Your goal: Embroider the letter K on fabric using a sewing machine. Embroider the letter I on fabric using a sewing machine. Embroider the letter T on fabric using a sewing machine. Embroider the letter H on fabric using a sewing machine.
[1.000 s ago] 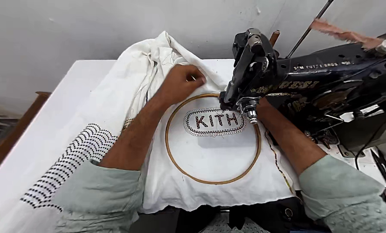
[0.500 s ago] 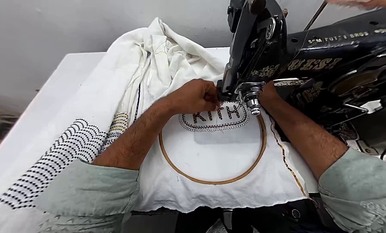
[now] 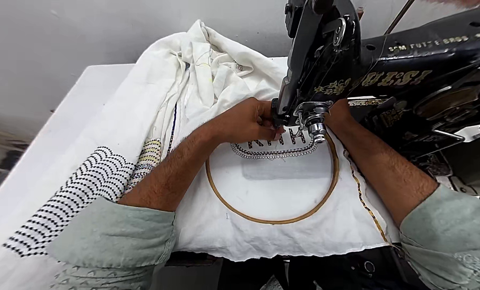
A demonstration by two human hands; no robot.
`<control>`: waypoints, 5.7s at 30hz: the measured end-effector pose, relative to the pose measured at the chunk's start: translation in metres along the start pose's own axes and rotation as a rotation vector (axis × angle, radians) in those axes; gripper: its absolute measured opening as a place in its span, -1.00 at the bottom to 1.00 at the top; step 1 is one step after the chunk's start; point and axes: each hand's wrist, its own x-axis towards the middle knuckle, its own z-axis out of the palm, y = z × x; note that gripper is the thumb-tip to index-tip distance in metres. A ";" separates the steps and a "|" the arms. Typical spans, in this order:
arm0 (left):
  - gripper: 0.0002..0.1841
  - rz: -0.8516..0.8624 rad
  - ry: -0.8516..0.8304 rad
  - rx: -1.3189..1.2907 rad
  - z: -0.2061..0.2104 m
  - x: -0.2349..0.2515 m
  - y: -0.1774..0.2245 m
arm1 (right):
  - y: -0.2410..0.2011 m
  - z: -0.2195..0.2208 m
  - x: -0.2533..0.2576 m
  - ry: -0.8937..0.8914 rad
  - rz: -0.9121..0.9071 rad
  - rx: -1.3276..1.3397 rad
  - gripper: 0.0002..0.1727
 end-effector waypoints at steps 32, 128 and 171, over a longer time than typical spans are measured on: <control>-0.74 -0.546 0.728 0.540 -0.084 0.011 -0.100 | 0.005 0.003 0.016 -0.102 0.039 -0.077 -0.57; -0.71 -0.450 0.638 0.588 -0.078 0.018 -0.101 | 0.048 0.020 0.022 -0.107 -0.110 -0.156 -0.72; -0.71 -0.396 0.877 0.179 -0.083 0.012 -0.105 | 0.002 -0.011 0.004 -0.121 -0.207 -0.066 -0.66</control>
